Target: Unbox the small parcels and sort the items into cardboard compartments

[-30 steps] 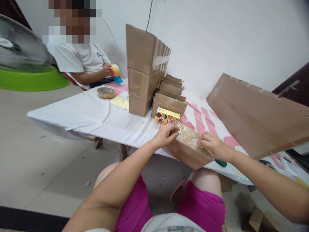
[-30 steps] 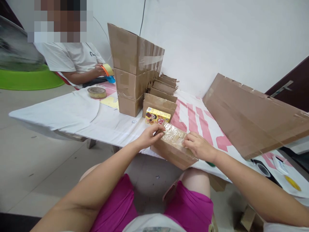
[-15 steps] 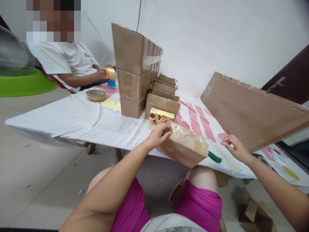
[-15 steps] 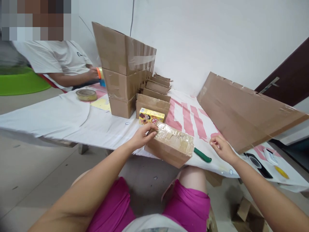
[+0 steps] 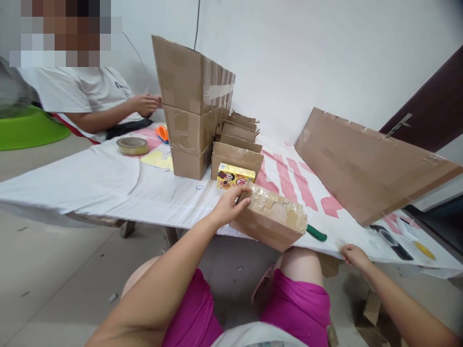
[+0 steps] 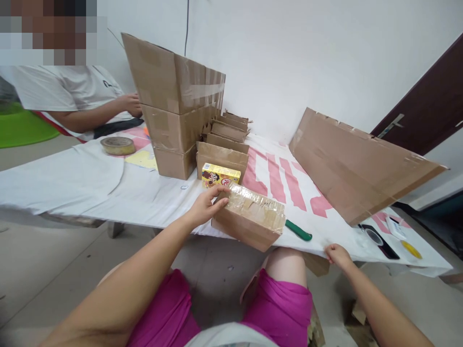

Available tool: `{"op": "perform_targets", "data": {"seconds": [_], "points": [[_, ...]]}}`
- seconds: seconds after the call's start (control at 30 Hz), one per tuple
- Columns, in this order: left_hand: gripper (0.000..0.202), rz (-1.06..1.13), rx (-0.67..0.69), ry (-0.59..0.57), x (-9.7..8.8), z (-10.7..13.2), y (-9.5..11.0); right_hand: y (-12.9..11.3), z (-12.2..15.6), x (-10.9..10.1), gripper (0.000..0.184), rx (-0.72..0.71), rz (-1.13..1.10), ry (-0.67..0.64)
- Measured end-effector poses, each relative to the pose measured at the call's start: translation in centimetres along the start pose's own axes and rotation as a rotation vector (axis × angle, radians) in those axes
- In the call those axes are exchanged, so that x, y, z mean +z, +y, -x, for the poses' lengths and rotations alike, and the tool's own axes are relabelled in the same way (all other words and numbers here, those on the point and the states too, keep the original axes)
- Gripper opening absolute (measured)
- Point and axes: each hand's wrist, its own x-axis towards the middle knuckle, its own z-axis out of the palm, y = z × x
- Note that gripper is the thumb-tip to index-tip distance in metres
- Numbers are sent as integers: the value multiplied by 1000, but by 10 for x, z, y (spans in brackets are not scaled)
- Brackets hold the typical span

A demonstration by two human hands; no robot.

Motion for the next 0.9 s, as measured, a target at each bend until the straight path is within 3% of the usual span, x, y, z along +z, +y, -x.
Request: {"op": "perform_targets", "data": {"seconds": [0.13,0.2,0.27,0.33,0.5,0.6,0.7,0.8,0.9], "points": [[54,290,-34,11,-10,0,6,-3,-6,-4,20,37,201,137],[41,396,-31,-64,-18,0,9,-6,-5,-7,23,35,270,201],[49,455,-21,-168,-27,0,12,-9,-1,-8,30,9,319,247],[56,422,-27,-244,-31,0,14,-12,2,-8,30,-56,354,285],[24,71,57,-261,-24,2,18,-29,5,-10,22,-299,374,408],[15,-41,170,-257,-19,2,18,-59,12,-17,21,-469,304,473],[11,-128,225,-257,-16,2,19,-109,33,-24,26,-733,11,524],[9,-155,247,-252,-12,4,20,-165,60,-24,33,-943,-150,457],[12,-91,265,-238,-8,6,20,-207,74,-18,53,-1011,-109,360]]}}
